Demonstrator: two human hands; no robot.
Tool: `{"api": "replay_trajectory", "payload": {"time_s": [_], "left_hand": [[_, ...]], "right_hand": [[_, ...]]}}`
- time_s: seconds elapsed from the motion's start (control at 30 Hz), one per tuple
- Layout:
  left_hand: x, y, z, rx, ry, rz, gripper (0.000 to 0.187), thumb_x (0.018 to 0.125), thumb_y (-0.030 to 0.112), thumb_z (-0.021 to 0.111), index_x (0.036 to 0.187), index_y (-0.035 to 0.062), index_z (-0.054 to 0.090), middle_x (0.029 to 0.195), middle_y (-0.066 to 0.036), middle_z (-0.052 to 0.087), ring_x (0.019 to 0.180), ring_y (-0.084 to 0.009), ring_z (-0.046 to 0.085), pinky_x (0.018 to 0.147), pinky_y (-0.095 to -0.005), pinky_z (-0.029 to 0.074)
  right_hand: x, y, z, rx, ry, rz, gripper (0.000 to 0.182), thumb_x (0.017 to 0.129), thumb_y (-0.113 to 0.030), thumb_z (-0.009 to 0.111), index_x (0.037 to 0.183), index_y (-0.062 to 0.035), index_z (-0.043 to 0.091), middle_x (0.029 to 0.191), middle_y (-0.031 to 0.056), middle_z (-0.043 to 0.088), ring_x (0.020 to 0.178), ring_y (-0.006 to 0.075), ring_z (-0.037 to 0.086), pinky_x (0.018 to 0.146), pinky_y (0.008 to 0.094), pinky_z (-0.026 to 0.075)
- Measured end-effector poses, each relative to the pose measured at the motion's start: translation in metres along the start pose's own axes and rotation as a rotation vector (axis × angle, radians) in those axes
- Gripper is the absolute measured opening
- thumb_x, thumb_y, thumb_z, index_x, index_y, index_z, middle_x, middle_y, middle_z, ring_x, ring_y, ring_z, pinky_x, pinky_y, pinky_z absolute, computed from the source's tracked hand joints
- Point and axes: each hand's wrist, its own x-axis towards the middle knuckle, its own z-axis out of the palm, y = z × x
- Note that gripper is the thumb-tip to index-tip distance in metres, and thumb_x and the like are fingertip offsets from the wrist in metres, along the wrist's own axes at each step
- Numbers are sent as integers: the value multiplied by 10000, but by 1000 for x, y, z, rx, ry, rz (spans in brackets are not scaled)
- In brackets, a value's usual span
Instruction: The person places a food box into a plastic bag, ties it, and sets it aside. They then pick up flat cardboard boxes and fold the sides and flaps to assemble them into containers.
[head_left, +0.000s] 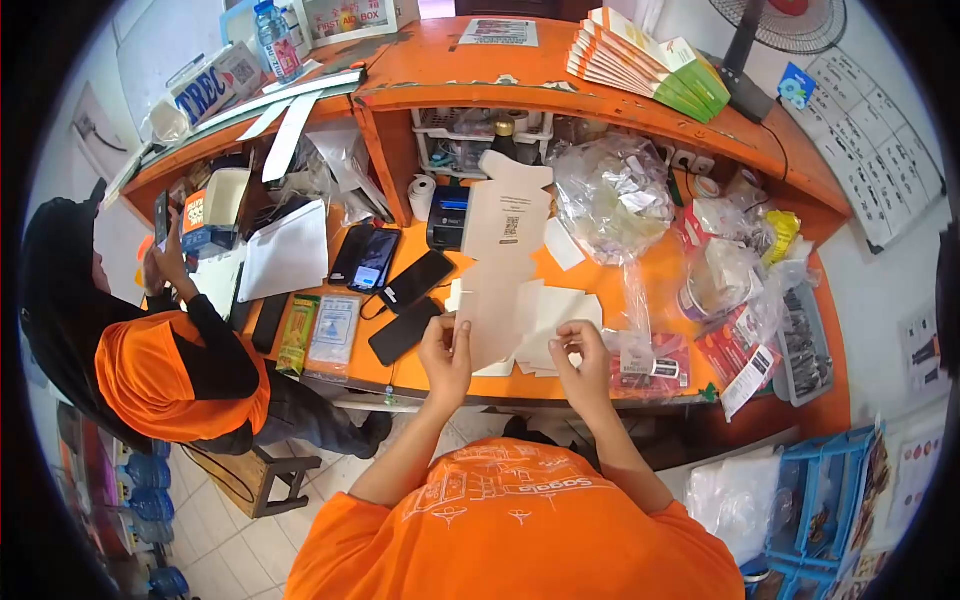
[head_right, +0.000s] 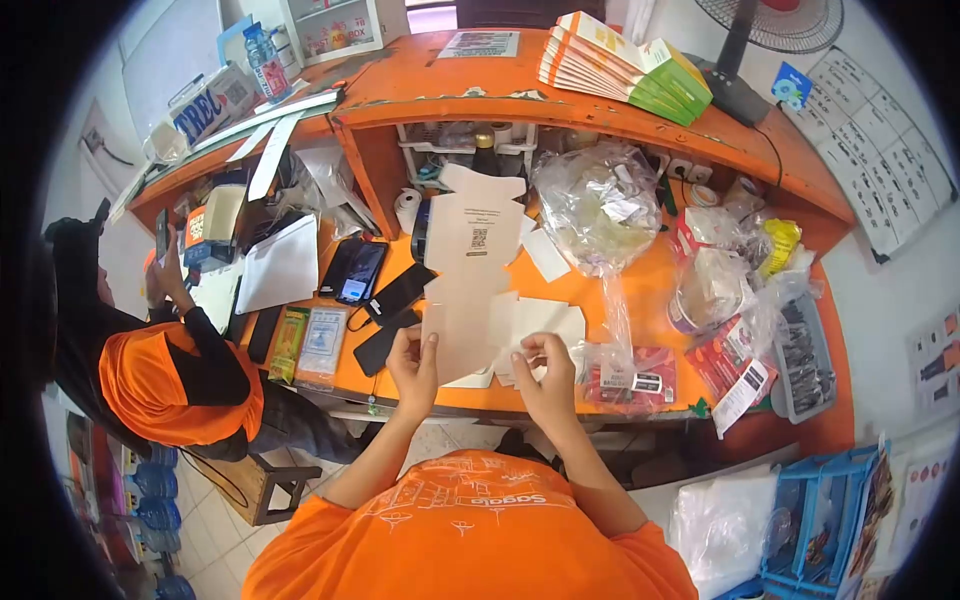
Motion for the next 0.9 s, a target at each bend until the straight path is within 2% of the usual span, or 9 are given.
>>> {"api": "replay_trajectory", "payload": {"time_s": [0.1, 0.23, 0.3, 0.4, 0.57, 0.73, 0.8, 0.87, 0.9], "left_hand": [[0, -28, -5, -65, 64, -9, 180, 800, -29, 546, 970, -22, 489, 923, -80, 535, 781, -105, 532, 658, -223, 449], [0, -84, 10, -6, 11, -132, 249, 746, -24, 583, 975, -30, 484, 852, -103, 566, 746, -151, 570, 647, -252, 461], [2, -116, 15, 383, -100, -186, 312, 665, 17, 649, 938, -37, 509, 764, -136, 590, 695, -225, 603, 618, -296, 471], [9, -126, 24, 328, -90, 31, 311, 607, 55, 691, 864, -38, 541, 688, -152, 598, 637, -263, 607, 586, -329, 472], [9, -110, 28, 491, -130, -144, 240, 606, 52, 693, 804, -29, 583, 661, -161, 606, 609, -273, 606, 571, -336, 472], [9, -103, 32, 573, -186, -58, 157, 687, 20, 593, 833, -37, 584, 699, -210, 601, 660, -338, 604, 614, -398, 471], [6, -100, 34, 687, -151, 134, 134, 724, 19, 552, 839, -35, 595, 710, -213, 603, 674, -338, 607, 631, -411, 473], [2, -93, 30, 734, -192, 60, 154, 754, 18, 512, 867, -28, 607, 758, -214, 607, 728, -343, 605, 667, -425, 468], [1, -100, 30, 823, -94, 310, 153, 751, 16, 518, 859, -5, 624, 785, -205, 612, 727, -343, 599, 656, -414, 464]], "right_hand": [[-1, 14, 9, -96, 42, -4, 207, 725, -21, 609, 902, -12, 502, 845, 91, 525, 716, 178, 527, 607, 273, 428], [-39, 58, 16, -296, -65, 115, 239, 727, -67, 613, 931, -9, 504, 902, 145, 517, 805, 269, 529, 701, 337, 437], [-66, 77, 11, -419, -245, 132, 262, 736, -128, 615, 940, 0, 514, 927, 185, 511, 914, 334, 508, 814, 384, 414], [-96, 81, -10, -374, -267, 298, 254, 734, -127, 618, 931, -2, 517, 936, 184, 512, 932, 324, 506, 822, 372, 412], [-118, 81, -52, -426, -138, 255, 156, 737, -66, 612, 860, -7, 535, 858, 142, 545, 738, 265, 570, 668, 327, 469], [-120, 82, -45, -312, -80, 278, 100, 741, -37, 600, 818, 0, 549, 785, 119, 579, 679, 221, 583, 627, 301, 470], [-116, 76, -37, -311, -63, 217, 88, 749, -43, 593, 810, 6, 553, 753, 123, 590, 656, 219, 582, 610, 299, 470], [-111, 71, -30, -276, -130, 176, 90, 756, -52, 586, 813, 11, 555, 734, 132, 590, 638, 219, 582, 597, 300, 465], [-109, 70, -27, -260, -126, 160, 98, 758, -61, 586, 814, 13, 554, 718, 134, 588, 632, 222, 581, 592, 303, 461]]}}
